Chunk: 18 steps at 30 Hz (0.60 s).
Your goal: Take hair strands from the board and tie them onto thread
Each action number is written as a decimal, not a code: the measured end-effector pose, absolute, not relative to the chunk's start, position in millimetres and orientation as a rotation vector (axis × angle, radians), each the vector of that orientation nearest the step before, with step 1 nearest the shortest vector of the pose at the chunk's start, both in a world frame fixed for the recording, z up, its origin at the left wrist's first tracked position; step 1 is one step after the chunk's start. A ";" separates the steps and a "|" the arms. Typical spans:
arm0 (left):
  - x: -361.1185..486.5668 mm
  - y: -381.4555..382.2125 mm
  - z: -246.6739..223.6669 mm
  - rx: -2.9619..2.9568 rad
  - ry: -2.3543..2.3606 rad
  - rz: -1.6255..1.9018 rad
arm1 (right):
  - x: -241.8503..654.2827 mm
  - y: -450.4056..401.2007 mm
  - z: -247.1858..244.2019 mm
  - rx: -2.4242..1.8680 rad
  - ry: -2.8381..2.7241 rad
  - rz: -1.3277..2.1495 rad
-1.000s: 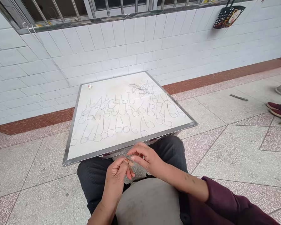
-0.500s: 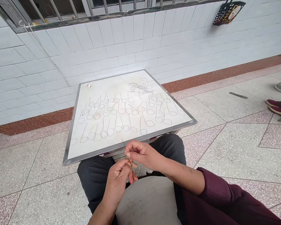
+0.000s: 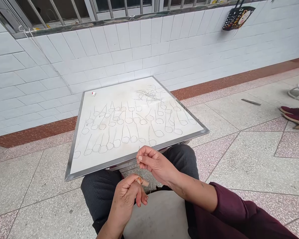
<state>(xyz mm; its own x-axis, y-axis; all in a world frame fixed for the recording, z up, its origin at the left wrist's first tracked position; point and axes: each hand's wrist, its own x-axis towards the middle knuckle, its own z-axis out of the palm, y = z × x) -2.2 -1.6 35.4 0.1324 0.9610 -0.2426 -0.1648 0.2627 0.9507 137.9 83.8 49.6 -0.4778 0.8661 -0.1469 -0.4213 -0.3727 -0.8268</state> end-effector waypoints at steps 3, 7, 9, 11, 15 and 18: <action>-1.9 -1.7 34.4 0.910 1.119 1.024 | 137.6 86.6 48.2 -0.740 -0.856 1.922; -0.8 -0.9 35.8 0.892 1.121 1.035 | 135.0 88.8 43.5 -0.719 -0.768 1.927; 0.4 -1.3 37.1 0.896 1.131 1.019 | 135.9 94.2 42.0 -0.719 -0.729 1.916; 1.6 -3.0 37.3 0.909 1.131 0.976 | 141.1 104.1 41.7 -0.734 -0.682 1.841; 0.9 -7.1 33.4 0.863 1.125 0.972 | 159.4 119.8 41.5 -0.769 -0.660 1.533; -2.2 -7.7 29.9 0.808 1.140 1.049 | 163.3 109.1 38.2 -0.818 -0.997 1.627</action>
